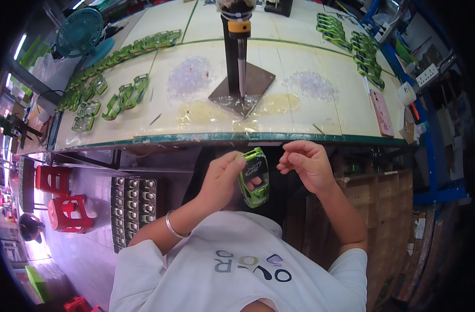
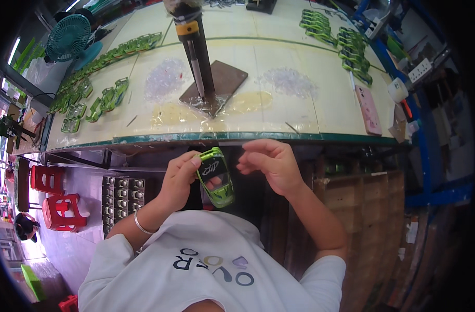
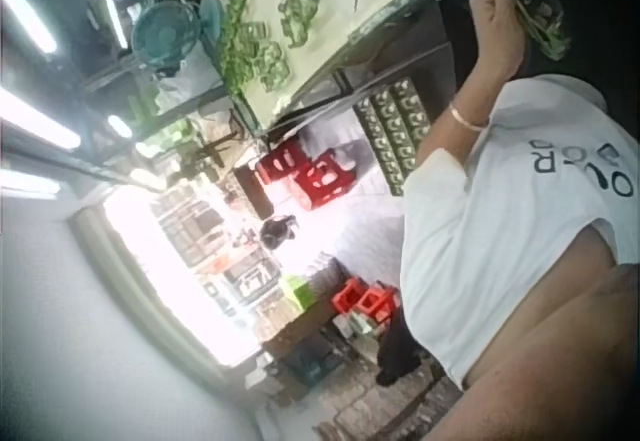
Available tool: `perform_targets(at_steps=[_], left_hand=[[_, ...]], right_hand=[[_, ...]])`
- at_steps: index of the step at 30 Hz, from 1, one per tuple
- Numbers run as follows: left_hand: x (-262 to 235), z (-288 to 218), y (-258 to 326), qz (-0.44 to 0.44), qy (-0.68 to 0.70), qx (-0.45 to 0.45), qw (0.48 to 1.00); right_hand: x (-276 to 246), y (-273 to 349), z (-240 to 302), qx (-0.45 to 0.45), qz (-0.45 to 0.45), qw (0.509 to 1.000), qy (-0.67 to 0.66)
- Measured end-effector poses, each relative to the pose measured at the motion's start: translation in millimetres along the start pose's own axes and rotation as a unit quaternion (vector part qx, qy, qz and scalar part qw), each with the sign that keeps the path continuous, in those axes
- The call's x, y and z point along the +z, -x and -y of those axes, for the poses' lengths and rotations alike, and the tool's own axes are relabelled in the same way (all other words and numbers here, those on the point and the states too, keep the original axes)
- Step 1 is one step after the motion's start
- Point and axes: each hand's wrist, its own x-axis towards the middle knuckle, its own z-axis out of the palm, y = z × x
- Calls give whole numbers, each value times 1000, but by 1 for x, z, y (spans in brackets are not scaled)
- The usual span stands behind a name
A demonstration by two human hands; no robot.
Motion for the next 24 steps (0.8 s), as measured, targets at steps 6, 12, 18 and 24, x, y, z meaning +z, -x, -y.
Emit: perform_targets(at_steps=[6, 12, 18, 24], left_hand=[[11, -8, 4, 9, -34, -1, 999], [17, -5, 6, 18, -61, 14, 998], [21, -5, 5, 28, -186, 64, 980], [21, 1, 5, 22, -210, 70, 975]], right_hand=[[0, 3, 0, 4, 7, 1000, 15], [11, 4, -6, -84, -5, 994, 72], [17, 9, -11, -65, -8, 997, 35], [19, 10, -12, -55, -8, 998, 26]])
